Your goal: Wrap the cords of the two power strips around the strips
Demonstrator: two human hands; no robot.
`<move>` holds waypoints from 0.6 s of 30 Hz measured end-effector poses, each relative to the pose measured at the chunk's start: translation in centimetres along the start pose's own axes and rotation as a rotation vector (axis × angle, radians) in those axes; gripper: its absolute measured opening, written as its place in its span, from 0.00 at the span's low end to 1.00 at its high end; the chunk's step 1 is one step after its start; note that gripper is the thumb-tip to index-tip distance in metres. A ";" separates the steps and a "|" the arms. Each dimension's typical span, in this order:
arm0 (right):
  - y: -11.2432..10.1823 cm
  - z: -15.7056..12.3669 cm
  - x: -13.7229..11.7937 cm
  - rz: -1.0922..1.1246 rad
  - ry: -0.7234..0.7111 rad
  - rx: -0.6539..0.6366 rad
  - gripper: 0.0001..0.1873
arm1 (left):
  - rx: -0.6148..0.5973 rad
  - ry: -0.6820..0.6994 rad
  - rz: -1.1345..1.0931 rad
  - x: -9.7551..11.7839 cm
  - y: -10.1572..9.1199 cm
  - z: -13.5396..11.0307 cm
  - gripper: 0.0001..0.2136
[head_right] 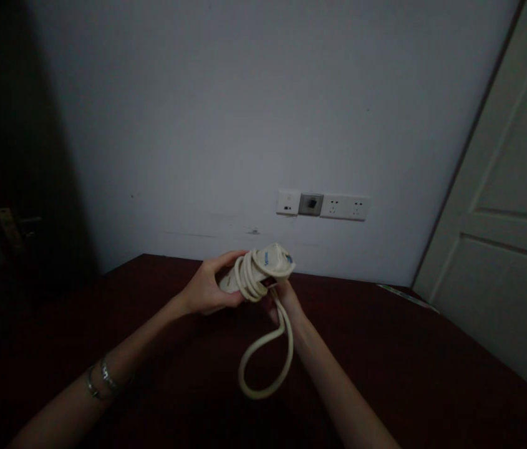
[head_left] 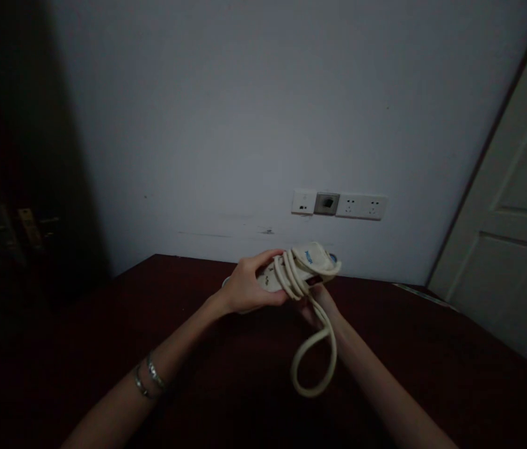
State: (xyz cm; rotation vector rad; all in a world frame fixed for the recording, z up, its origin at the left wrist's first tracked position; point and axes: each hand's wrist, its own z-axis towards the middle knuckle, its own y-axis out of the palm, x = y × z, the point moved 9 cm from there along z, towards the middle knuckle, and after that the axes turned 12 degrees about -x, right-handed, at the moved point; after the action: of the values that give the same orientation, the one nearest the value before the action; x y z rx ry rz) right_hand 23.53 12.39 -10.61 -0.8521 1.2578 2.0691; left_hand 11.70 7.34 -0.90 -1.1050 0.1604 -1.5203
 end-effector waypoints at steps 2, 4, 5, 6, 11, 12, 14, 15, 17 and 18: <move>-0.3 0.0 0.3 0.073 -0.001 0.075 0.12 | 0.047 -0.054 -0.088 -1.1 -0.2 0.2 0.31; -0.5 -0.3 -0.2 0.090 -0.027 0.125 0.14 | 0.086 -0.070 -0.194 -1.6 -0.4 0.3 0.30; -0.5 -0.4 -0.6 0.084 -0.044 0.135 0.16 | 0.110 -0.066 -0.252 -1.7 -0.6 0.3 0.29; -0.6 -0.5 -1.1 0.065 -0.062 0.145 0.18 | 0.134 -0.059 -0.307 -1.8 -0.8 0.4 0.28; -2.2 -1.0 -3.6 -0.253 -0.134 0.249 0.22 | 0.287 -0.103 -0.507 -2.8 -2.3 0.2 0.22; -2.4 -1.1 -4.2 -0.377 -0.152 0.263 0.22 | 0.316 -0.142 -0.536 -3.3 -2.5 0.1 0.20; -2.4 -1.1 -5.5 -0.627 -0.184 0.259 0.25 | 0.359 -0.221 -0.574 -4.5 -2.8 -0.2 0.19; -2.1 -1.2 -5.9 -0.735 -0.195 0.245 0.26 | 0.376 -0.254 -0.586 -5.1 -2.9 -0.3 0.19; -1.4 -1.4 -6.8 -0.899 -0.229 0.217 0.26 | 0.427 -0.304 -0.603 -6.6 -3.5 -0.6 0.21; -0.8 -1.7 -7.3 -0.966 -0.260 0.214 0.27 | 0.460 -0.321 -0.605 -7.5 -3.9 -0.7 0.22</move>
State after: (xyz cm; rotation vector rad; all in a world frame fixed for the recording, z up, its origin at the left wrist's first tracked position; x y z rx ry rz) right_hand 29.13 10.17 -6.16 -0.8248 0.6832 1.1930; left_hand 7.42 14.38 -2.79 -1.0449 -0.7716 -1.7489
